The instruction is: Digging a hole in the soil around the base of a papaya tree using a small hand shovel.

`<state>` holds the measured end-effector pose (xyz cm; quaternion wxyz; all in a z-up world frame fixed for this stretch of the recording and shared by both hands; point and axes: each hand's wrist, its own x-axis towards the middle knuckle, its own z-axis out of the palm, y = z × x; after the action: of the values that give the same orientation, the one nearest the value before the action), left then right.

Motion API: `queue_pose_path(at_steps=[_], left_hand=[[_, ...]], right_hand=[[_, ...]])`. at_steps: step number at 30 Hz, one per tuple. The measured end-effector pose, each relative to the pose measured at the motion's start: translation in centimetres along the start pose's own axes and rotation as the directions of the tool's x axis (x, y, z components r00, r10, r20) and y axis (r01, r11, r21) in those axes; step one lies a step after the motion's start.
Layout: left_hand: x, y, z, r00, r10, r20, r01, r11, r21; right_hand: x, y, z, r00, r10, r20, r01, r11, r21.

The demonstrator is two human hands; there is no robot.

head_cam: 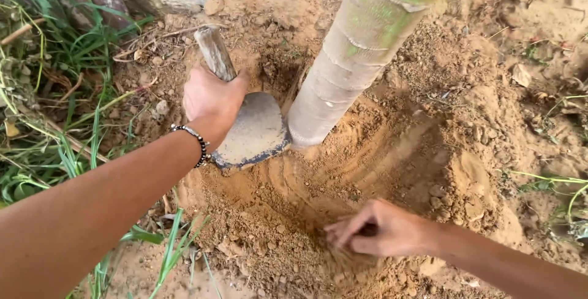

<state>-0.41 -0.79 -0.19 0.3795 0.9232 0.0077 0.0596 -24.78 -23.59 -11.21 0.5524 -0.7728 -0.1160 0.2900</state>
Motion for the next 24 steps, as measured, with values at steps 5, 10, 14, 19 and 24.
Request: queue_pose_path(at_steps=[5,10,14,19,24], left_hand=[[0.3,0.3,-0.3,0.998,-0.064,0.029,0.064,0.998,0.002],[0.5,0.3,-0.5,0.997,-0.074,0.002,0.074,0.997,-0.002],[1.0,0.3,-0.5,0.999,-0.045,0.0,0.045,0.998,-0.038],[2.1,0.2,-0.6,0.996,0.05,-0.069,-0.054,0.997,-0.056],[3.2,0.9,-0.9,1.0,-0.029,-0.01,0.029,0.997,-0.069]], right_hand=[[-0.1,-2.4,-2.3,0.977,0.156,-0.147,-0.167,0.984,-0.061],[4.4,-8.8,2.3,0.794,0.538,-0.283,-0.605,0.746,-0.278],[7.3,-9.4,4.1,0.897,0.43,-0.104,-0.441,0.848,-0.295],[10.6,-9.0,2.0,0.98,0.196,-0.02,-0.194,0.939,-0.285],[13.1,-4.9,1.9,0.958,0.253,-0.139,-0.287,0.789,-0.544]])
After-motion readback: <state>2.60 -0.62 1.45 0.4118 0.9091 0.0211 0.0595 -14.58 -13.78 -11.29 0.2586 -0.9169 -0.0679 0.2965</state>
